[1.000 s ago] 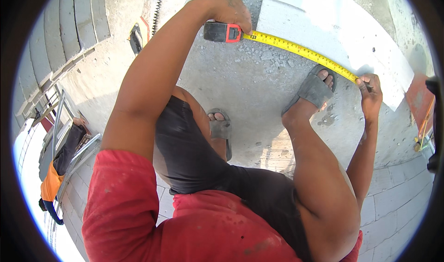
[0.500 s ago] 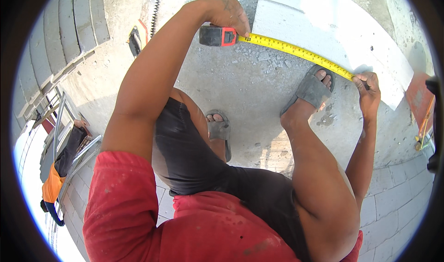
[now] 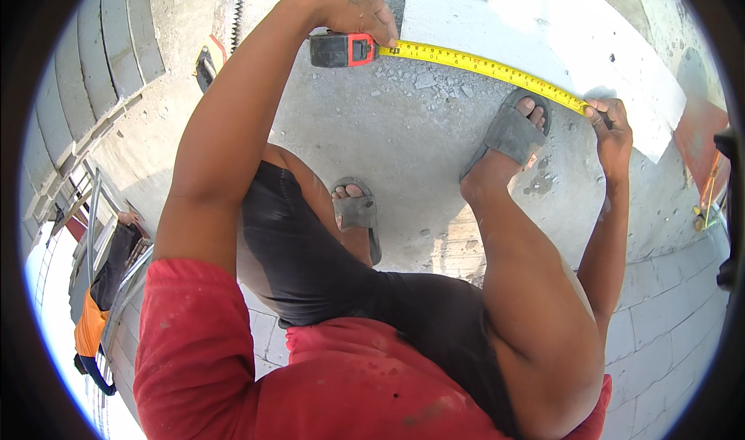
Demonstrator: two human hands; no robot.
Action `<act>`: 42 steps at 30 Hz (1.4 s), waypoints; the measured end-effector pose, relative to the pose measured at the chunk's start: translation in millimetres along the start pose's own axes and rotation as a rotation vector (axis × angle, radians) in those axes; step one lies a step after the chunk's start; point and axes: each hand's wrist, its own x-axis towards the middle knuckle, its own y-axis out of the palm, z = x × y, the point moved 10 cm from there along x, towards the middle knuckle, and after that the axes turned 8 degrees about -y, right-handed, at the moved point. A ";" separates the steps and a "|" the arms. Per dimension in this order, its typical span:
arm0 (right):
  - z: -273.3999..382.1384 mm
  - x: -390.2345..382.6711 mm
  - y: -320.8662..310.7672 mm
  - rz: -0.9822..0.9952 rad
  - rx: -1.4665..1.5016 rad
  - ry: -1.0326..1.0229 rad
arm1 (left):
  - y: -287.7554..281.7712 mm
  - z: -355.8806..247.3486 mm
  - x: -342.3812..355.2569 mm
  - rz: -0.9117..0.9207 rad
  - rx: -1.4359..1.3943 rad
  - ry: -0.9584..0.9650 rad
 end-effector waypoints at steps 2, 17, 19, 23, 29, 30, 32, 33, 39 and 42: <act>-0.5 -0.3 0.5 0.004 -0.005 -0.008 | 0.6 0.4 0.8 0.014 -0.007 0.006; 2.1 1.3 -4.3 -0.014 -0.237 -0.033 | -1.2 -1.7 -1.1 -0.024 -0.013 0.014; -1.4 0.9 -3.9 -0.013 -0.199 0.005 | -2.0 -2.3 -1.8 -0.031 -0.009 0.010; -1.4 1.1 -4.6 -0.015 -0.186 0.005 | -2.3 -3.8 -2.8 -0.031 -0.008 0.014; 5.8 1.1 -5.1 -0.010 -0.211 -0.066 | -3.6 -5.8 -3.5 -0.043 -0.019 0.033; 0.3 1.0 -5.6 -0.020 -0.171 -0.013 | -4.2 -5.7 -3.3 -0.050 -0.012 0.033; -1.7 1.5 -6.1 -0.031 -0.189 0.003 | -3.1 -6.1 -3.3 -0.035 -0.024 0.040; -2.8 1.4 -5.1 -0.032 -0.165 0.011 | -2.6 -6.5 -3.8 -0.028 -0.035 0.046; 1.6 2.6 -5.0 -0.066 -0.127 -0.042 | -5.6 -7.6 -6.2 -0.055 -0.009 0.042; 0.1 3.9 -7.1 -0.076 -0.226 -0.029 | -3.1 -11.5 -3.4 -0.028 -0.038 0.060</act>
